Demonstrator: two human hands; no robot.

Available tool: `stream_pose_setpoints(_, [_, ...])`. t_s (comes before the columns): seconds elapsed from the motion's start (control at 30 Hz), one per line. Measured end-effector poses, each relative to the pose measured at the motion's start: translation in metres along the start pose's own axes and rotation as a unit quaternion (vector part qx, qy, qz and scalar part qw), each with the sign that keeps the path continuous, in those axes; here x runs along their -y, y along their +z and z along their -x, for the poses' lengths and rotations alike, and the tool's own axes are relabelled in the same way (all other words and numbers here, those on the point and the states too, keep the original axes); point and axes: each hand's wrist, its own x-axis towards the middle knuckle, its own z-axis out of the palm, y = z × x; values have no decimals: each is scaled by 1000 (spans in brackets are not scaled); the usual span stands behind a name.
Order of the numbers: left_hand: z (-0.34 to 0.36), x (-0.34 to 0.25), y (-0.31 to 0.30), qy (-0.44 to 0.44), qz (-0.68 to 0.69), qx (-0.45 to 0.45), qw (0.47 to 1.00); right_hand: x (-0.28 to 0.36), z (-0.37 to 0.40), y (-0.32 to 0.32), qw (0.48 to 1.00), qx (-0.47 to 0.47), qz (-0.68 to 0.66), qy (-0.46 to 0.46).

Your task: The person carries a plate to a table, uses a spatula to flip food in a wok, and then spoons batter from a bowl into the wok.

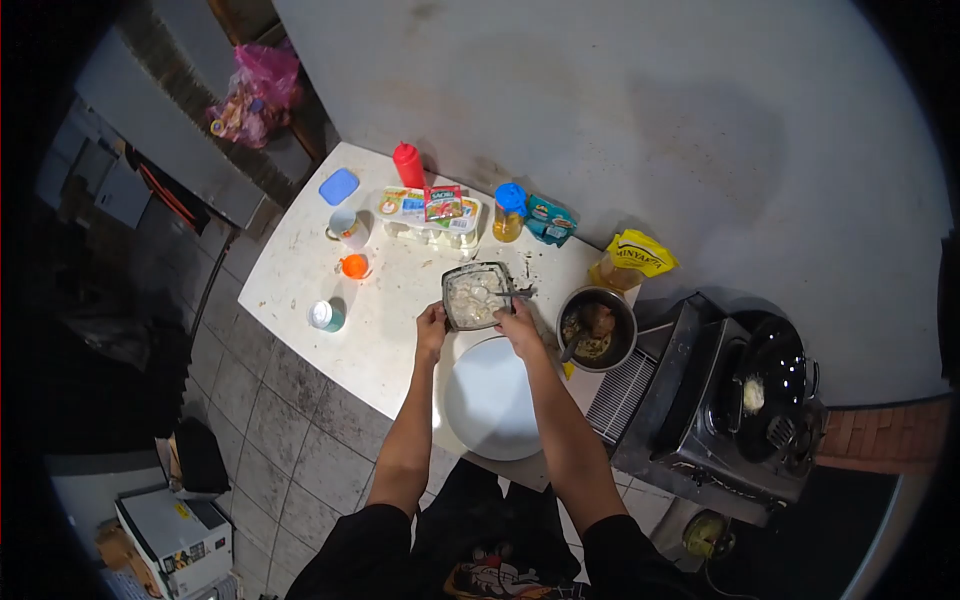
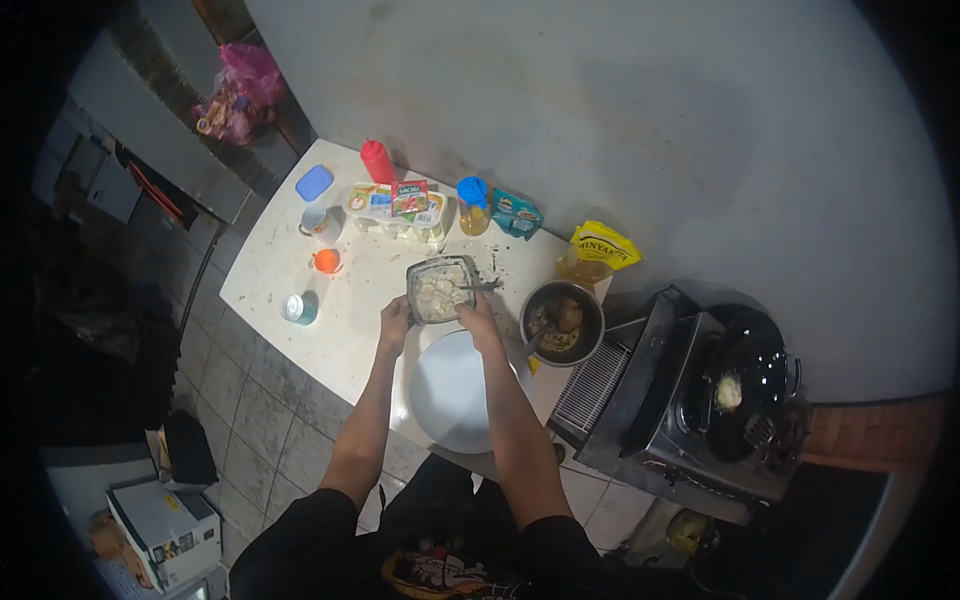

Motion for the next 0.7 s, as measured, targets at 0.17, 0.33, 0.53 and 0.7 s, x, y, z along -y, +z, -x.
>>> stream_pose_setpoints(0.17, [18, -23, -11, 66, -34, -66, 995, 5, 18, -12, 994, -16, 85, 60])
stream_pose_setpoints(0.33, [46, -46, 18, 134, 2, -159, 978, 72, 120, -47, 989, 13, 86, -119])
stream_pose_setpoints(0.53, [120, -102, 136, 149, 53, -5, 987, 143, 281, -143, 943, 38, 129, -305])
stream_pose_setpoints(0.7, [207, -125, 222, 104, 34, 263, 958, 143, 430, -251, 927, -126, 76, -346])
